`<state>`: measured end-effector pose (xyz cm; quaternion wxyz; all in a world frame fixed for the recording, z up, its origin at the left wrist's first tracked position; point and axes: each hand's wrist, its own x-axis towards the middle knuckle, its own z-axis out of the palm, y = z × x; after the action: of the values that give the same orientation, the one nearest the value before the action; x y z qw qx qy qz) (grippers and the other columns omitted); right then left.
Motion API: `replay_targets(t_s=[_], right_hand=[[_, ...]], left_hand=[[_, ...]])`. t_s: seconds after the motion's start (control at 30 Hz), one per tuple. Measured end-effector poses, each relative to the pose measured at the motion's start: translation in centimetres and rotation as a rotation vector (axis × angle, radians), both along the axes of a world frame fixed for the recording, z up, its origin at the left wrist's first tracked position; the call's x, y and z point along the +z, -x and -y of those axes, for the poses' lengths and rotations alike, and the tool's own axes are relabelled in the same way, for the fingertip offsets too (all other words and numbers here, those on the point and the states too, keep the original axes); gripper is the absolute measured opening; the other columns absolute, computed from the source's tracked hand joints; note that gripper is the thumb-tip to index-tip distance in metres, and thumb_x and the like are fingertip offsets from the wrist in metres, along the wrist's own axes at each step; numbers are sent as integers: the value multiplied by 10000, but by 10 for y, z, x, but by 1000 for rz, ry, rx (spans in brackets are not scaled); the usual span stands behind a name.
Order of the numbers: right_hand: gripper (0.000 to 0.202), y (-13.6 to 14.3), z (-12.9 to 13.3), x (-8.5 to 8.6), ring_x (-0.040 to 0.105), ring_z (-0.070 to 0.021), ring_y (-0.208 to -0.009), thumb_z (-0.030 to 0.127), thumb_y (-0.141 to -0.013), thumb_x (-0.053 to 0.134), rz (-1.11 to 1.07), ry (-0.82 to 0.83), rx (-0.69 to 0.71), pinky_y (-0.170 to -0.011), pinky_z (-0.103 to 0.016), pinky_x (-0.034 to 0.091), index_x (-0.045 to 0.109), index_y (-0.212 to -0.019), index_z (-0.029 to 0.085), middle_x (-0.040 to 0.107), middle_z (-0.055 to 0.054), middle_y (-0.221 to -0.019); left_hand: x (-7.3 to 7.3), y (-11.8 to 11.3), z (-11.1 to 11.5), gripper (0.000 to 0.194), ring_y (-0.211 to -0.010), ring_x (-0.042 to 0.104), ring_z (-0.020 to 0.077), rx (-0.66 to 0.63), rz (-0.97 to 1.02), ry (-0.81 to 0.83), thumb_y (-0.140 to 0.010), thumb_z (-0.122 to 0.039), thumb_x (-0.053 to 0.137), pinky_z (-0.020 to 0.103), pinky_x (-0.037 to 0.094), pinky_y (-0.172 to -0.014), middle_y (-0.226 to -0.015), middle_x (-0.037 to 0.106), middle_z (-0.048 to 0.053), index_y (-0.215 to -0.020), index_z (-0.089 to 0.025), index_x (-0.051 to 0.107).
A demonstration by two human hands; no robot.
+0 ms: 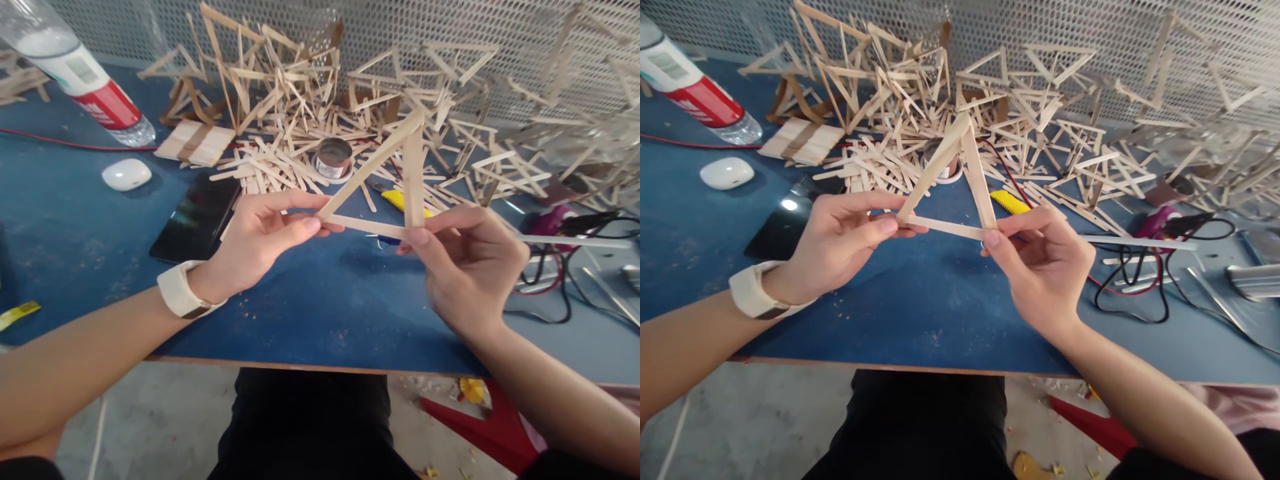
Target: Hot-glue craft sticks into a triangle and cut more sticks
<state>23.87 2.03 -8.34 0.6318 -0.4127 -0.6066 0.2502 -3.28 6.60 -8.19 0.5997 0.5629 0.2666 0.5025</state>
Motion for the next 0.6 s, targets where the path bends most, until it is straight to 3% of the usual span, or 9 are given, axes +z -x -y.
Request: replay_targets(t_s=[0.17, 0.33, 0.6], right_hand=[[153, -4, 0, -2, 809, -210, -699, 324, -992, 1051, -16, -14, -7, -652, -424, 730, 902, -1029, 332, 782, -3, -891], [138, -8, -2, -5, 817, -201, -724, 289, -1005, 1033, -9, -25, 7, -670, -420, 742, 910, -1047, 334, 767, -7, -942], [107, -7, -6, -9, 794, -165, -706, 326, -1038, 1012, 35, -119, 6, -625, -329, 718, 906, -1057, 329, 768, 6, -892]], left_hand=[[2, -6, 5, 157, -963, 962, 197, 70, -42, 9, -1034, -172, 989, 249, 809, -932, -1093, 968, 8, -1121, -301, 1010], [-2, -5, 7, 147, -1024, 964, 202, 39, -11, 23, -1039, -271, 1028, 245, 812, -962, -1154, 967, 16, -1166, -344, 1010], [5, -3, 8, 114, -988, 952, 172, 31, -53, -13, -1045, -369, 1033, 205, 799, -956, -1145, 960, 29, -1156, -353, 1013]])
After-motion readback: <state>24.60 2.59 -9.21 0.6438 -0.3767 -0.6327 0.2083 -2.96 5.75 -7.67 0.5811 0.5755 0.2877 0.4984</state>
